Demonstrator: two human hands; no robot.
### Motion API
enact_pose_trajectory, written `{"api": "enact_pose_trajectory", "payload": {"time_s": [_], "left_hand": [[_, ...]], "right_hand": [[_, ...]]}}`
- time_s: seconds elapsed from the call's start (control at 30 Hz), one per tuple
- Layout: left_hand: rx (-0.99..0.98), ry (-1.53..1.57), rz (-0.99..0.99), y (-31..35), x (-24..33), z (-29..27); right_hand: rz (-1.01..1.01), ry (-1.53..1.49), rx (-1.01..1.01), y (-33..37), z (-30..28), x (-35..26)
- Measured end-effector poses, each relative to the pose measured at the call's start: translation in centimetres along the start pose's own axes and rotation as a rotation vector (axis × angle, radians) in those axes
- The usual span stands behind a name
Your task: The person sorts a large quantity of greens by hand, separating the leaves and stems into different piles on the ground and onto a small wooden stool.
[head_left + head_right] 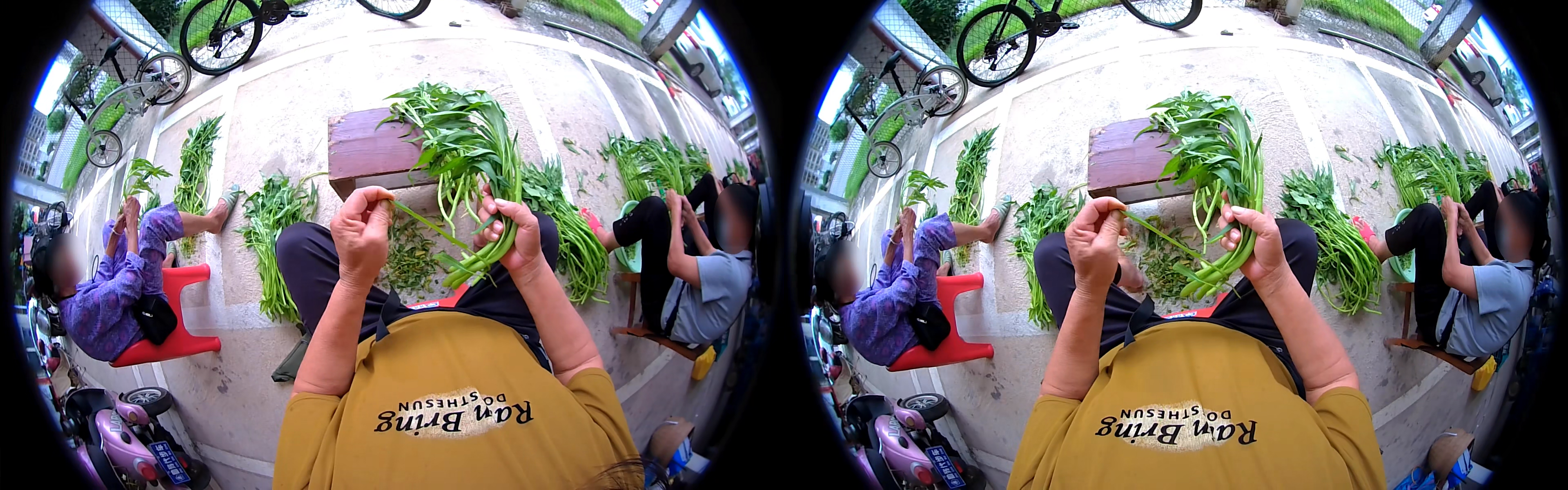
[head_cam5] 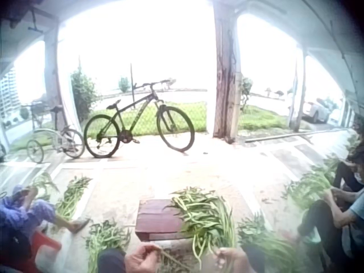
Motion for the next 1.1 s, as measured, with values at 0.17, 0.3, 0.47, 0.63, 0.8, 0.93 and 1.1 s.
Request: {"api": "enact_pose_trajectory", "payload": {"time_s": [0.17,0.3,0.47,0.63,0.8,0.93,1.1], "left_hand": [[0.113,0.413,-0.261,-0.5,-1.1,-0.8],[-0.050,0.135,-0.271,-0.1,-2.3,-0.5],[-0.278,-0.188,-0.217,2.0,-6.2,0.1],[-0.522,-0.603,-0.040,3.6,-5.9,1.6],[-0.662,0.031,-0.471,4.5,-5.2,2.1],[-0.767,0.286,-0.599,5.4,-5.1,2.9],[-0.771,0.457,-0.814,5.6,-5.5,1.7]], "right_hand": [[-0.065,0.027,-0.017,0.1,-0.1,-0.4],[-0.037,-0.075,-0.025,0.1,-0.6,-0.3],[-0.017,-0.069,-0.022,-0.2,-1.2,0.0],[-0.025,-0.090,-0.053,0.0,-0.9,-0.4],[-0.001,-0.113,-0.030,-0.1,-1.5,-0.2],[0.020,-0.116,-0.016,-0.4,-1.9,0.1],[0.010,-0.103,-0.018,-0.4,-1.6,0.1]]}}
Point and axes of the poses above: each hand's wrist, its own y-axis away from the middle knuckle, its own z-axis out of the palm, x = y × z, the point moved 4 cm from there along -y, towards the middle knuckle, and after that the axes turned 3 degrees about y, right-handed, at the moved point
